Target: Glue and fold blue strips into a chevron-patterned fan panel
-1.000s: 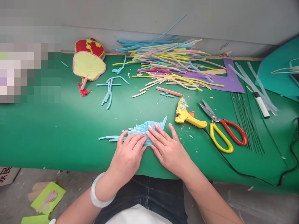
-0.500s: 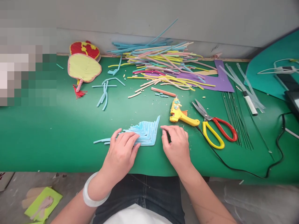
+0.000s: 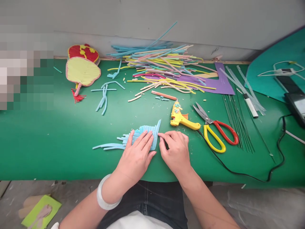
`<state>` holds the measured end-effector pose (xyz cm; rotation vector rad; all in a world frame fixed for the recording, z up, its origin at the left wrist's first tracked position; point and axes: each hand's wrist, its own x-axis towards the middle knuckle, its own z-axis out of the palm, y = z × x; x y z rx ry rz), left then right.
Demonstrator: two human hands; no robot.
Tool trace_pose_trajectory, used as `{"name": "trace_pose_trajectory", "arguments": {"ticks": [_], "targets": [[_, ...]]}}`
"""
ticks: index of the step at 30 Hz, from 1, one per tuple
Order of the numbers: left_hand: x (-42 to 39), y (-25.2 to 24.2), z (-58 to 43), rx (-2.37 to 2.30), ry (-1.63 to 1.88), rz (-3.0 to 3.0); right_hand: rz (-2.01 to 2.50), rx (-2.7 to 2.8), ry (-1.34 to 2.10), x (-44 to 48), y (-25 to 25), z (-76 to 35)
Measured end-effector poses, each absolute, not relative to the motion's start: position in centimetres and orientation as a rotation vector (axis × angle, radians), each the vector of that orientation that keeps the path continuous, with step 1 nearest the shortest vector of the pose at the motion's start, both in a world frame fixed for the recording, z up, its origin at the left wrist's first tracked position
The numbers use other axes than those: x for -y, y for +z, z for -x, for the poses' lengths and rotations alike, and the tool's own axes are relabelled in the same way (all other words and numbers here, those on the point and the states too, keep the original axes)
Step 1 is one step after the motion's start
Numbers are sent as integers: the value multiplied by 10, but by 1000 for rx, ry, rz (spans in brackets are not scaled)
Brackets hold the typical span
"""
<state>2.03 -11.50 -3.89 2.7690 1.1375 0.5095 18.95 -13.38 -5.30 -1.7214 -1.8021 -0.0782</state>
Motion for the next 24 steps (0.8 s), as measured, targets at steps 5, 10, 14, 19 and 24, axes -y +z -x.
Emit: {"name": "trace_pose_trajectory", "arguments": {"ticks": [5,10,14,19,24], "targets": [[115,-41,-21,-1136,532,-2761,1721,1795,-110,133,-54,-188],[114,-42,-22,-1135,545,-2743,1715,1814,-94,133,-53,-187],[114,-43,-22,-1138,561,-2735,1716,1821,-94,133,-53,-187],[114,-44,-23,-1144,597,-2721,1707,1827,-79,132,-53,-187],[115,-45,-23,-1136,636,-2731,1697,1819,-60,132,-53,-187]]}}
